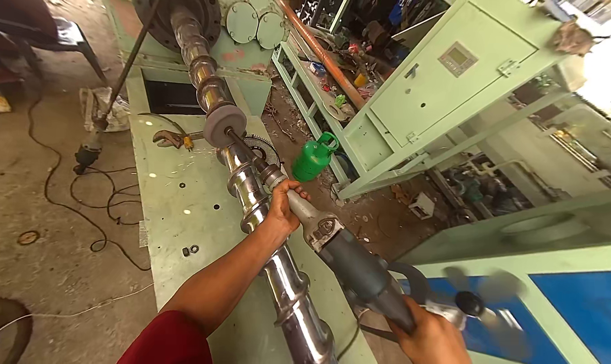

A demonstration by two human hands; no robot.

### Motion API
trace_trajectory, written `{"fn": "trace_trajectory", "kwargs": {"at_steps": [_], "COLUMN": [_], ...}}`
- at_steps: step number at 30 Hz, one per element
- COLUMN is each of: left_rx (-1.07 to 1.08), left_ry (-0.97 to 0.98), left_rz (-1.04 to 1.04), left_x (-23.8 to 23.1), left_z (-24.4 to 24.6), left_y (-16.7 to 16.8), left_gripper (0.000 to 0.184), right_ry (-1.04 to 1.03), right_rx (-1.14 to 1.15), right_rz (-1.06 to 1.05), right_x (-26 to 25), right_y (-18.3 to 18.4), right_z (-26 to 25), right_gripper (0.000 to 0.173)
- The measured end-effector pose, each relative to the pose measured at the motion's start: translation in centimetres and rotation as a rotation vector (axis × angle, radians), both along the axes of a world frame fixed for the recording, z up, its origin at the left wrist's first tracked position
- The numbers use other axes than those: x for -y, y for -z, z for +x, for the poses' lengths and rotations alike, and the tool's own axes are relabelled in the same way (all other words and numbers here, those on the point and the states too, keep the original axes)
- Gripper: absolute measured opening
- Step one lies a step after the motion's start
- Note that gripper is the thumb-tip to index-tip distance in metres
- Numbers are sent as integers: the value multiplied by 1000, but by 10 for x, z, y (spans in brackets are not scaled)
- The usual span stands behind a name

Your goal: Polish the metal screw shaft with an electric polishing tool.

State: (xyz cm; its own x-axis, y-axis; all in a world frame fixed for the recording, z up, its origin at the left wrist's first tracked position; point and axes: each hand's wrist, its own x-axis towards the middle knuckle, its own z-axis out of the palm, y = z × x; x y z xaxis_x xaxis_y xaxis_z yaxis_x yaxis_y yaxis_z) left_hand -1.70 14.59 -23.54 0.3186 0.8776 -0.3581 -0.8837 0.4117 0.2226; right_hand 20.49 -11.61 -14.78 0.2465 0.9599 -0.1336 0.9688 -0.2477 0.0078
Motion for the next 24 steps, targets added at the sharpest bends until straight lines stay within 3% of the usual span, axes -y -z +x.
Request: {"fn": "trace_trajectory", "kwargs": {"at_steps": [13, 24], "left_rx": [56, 69], "left_ry": [-35, -46], "left_rz": [15, -27], "left_x": [11, 18], "left_z": [-10, -18], "left_y": [1, 11], "left_gripper": [16, 16], "right_ry": [-28, -75], "right_rx": [65, 57], "right_rz": [-4, 25], "right_x": [7, 10], "right_y": [-16, -8], "right_z": [-17, -16], "right_gripper": [36, 32]}}
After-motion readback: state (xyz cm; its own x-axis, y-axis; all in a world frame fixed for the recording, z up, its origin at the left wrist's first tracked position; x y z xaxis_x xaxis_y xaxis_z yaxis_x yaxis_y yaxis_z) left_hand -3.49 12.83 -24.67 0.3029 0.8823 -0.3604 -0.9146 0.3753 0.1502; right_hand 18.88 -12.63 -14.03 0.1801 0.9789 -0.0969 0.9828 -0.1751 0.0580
